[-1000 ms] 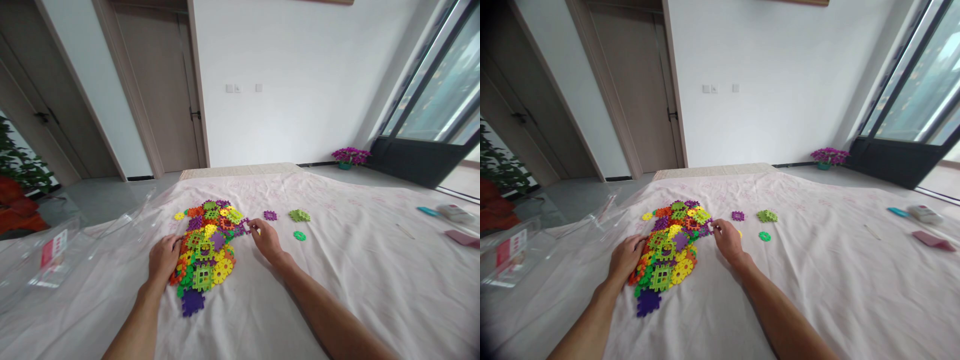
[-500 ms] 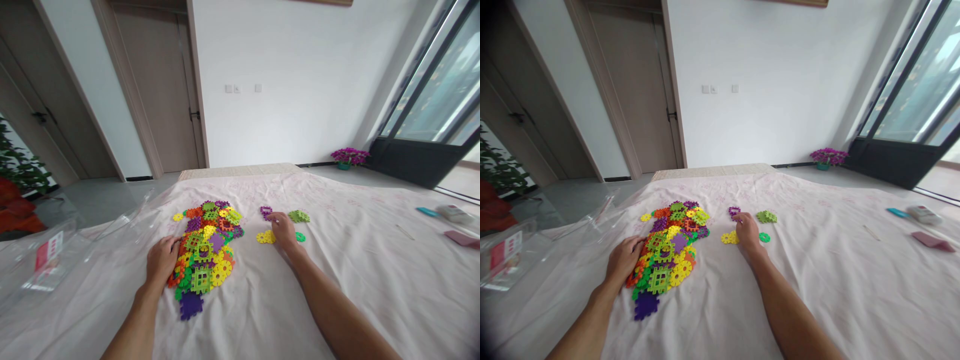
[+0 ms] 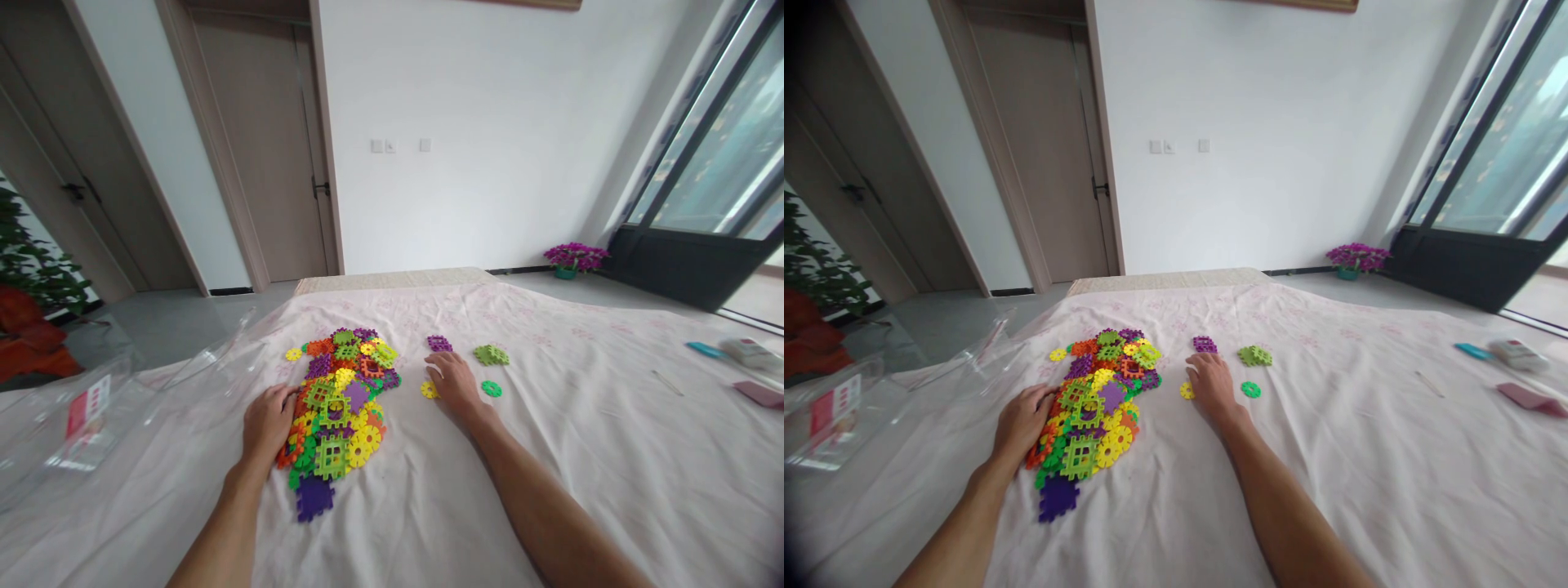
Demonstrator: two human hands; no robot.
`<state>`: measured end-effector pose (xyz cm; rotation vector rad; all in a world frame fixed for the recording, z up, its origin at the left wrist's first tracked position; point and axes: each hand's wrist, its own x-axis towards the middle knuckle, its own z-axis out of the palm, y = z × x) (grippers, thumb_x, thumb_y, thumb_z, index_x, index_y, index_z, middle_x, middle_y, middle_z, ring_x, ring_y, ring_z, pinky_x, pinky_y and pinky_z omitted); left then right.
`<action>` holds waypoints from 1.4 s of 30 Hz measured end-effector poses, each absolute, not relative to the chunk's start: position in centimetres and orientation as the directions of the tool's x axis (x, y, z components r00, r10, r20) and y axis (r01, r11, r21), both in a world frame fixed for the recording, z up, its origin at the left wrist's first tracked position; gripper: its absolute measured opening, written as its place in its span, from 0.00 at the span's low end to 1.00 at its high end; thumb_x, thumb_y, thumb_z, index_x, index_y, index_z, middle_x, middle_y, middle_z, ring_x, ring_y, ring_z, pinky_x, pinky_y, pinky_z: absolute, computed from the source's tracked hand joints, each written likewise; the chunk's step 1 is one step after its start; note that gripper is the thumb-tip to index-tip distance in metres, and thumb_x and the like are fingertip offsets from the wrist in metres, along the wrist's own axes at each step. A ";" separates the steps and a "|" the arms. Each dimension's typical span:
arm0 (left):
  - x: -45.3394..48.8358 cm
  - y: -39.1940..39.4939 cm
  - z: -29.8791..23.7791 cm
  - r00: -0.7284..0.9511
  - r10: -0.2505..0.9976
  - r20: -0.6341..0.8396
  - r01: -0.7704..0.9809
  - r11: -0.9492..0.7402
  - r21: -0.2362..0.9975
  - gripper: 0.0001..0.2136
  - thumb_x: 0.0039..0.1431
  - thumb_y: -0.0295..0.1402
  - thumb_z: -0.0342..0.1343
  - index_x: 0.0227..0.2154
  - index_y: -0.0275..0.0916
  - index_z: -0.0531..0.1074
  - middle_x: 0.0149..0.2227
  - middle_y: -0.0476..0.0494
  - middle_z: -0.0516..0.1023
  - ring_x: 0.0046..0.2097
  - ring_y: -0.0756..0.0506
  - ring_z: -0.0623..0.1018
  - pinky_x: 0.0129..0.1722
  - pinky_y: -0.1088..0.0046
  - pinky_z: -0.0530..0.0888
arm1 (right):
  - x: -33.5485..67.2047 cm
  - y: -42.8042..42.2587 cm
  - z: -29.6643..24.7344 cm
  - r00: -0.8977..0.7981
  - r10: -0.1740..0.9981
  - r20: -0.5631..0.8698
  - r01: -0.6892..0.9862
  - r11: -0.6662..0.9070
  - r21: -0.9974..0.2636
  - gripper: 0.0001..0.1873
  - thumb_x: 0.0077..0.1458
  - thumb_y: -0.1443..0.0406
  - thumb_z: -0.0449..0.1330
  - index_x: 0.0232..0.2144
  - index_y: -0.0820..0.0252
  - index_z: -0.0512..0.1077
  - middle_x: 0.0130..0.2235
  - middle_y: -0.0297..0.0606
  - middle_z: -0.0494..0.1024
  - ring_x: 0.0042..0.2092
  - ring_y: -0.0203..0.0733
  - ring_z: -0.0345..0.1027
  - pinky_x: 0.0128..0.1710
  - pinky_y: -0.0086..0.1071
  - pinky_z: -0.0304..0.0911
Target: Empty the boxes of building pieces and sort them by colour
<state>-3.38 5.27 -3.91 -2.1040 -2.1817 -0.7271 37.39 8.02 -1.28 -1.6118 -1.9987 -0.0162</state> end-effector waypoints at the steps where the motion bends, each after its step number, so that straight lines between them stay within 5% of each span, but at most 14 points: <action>1: -3.4 5.2 -3.9 -0.088 0.940 0.331 0.951 -0.020 0.309 0.18 0.67 0.38 0.43 0.47 0.44 0.77 0.54 0.42 0.77 0.55 0.42 0.75 0.56 0.65 0.68 | 36.6 7.7 -1.1 -0.178 0.882 0.437 0.879 0.342 -0.332 0.14 0.62 0.66 0.56 0.47 0.56 0.77 0.50 0.44 0.78 0.53 0.47 0.68 0.55 0.41 0.59; 7: -3.1 4.9 -3.3 -0.090 0.941 0.328 0.952 -0.015 0.304 0.18 0.67 0.37 0.42 0.48 0.44 0.78 0.55 0.42 0.77 0.55 0.42 0.75 0.56 0.64 0.68 | 32.3 6.6 -0.8 -0.428 0.803 0.415 0.779 0.560 -0.281 0.20 0.60 0.67 0.60 0.54 0.51 0.74 0.57 0.41 0.74 0.59 0.46 0.63 0.58 0.42 0.58; 12: -3.1 5.0 -3.4 -0.092 0.936 0.340 0.950 -0.020 0.312 0.18 0.66 0.37 0.44 0.47 0.44 0.78 0.54 0.43 0.77 0.55 0.42 0.75 0.56 0.65 0.68 | 31.5 6.4 -0.3 -0.452 0.801 0.392 0.783 0.567 -0.255 0.08 0.62 0.65 0.59 0.40 0.53 0.78 0.46 0.38 0.80 0.50 0.44 0.68 0.51 0.38 0.60; 17: -3.3 5.1 -3.6 -0.084 0.935 0.343 0.956 -0.022 0.293 0.18 0.67 0.37 0.43 0.47 0.45 0.78 0.54 0.43 0.77 0.55 0.44 0.75 0.55 0.67 0.68 | 32.3 6.2 -0.2 -0.393 0.821 0.414 0.809 0.523 -0.270 0.08 0.65 0.64 0.56 0.36 0.58 0.76 0.38 0.39 0.78 0.43 0.42 0.68 0.45 0.33 0.60; 24: -3.3 5.2 -3.6 -0.082 0.930 0.359 0.952 -0.033 0.303 0.18 0.66 0.37 0.44 0.46 0.43 0.78 0.54 0.42 0.78 0.54 0.43 0.76 0.55 0.65 0.69 | 34.2 6.9 -1.1 -0.134 0.887 0.441 0.765 0.376 -0.523 0.11 0.65 0.66 0.52 0.35 0.59 0.74 0.36 0.38 0.77 0.38 0.40 0.70 0.40 0.31 0.62; 29: -3.3 5.2 -3.7 -0.085 0.931 0.355 0.952 -0.030 0.305 0.17 0.66 0.37 0.45 0.46 0.44 0.78 0.53 0.43 0.78 0.54 0.43 0.76 0.55 0.66 0.69 | 33.8 6.2 -0.4 -0.360 0.828 0.430 0.790 0.516 -0.332 0.17 0.60 0.59 0.61 0.51 0.51 0.75 0.52 0.40 0.77 0.53 0.46 0.67 0.52 0.38 0.58; 33: -3.3 5.2 -3.7 -0.081 0.937 0.340 0.952 -0.028 0.304 0.18 0.67 0.37 0.43 0.47 0.43 0.78 0.54 0.42 0.77 0.55 0.43 0.75 0.56 0.65 0.68 | 33.1 5.9 0.4 -0.425 0.832 0.357 0.825 0.519 -0.224 0.11 0.64 0.59 0.58 0.44 0.52 0.78 0.43 0.39 0.81 0.47 0.45 0.69 0.49 0.37 0.57; 37: -3.3 5.2 -3.6 -0.077 0.936 0.345 0.958 -0.027 0.286 0.18 0.67 0.37 0.43 0.47 0.44 0.78 0.54 0.43 0.77 0.54 0.43 0.76 0.56 0.66 0.69 | 33.3 6.3 0.3 -0.339 0.847 0.410 0.864 0.453 -0.220 0.15 0.67 0.60 0.53 0.35 0.56 0.78 0.36 0.41 0.80 0.41 0.43 0.69 0.44 0.33 0.58; 42: -3.3 5.2 -3.7 -0.072 0.932 0.354 0.959 -0.033 0.281 0.17 0.66 0.37 0.44 0.46 0.44 0.78 0.53 0.42 0.78 0.54 0.43 0.76 0.55 0.66 0.69 | 35.2 7.5 -0.2 0.022 0.869 0.494 0.869 0.227 -0.439 0.19 0.67 0.59 0.48 0.32 0.56 0.76 0.35 0.39 0.78 0.38 0.40 0.70 0.38 0.29 0.59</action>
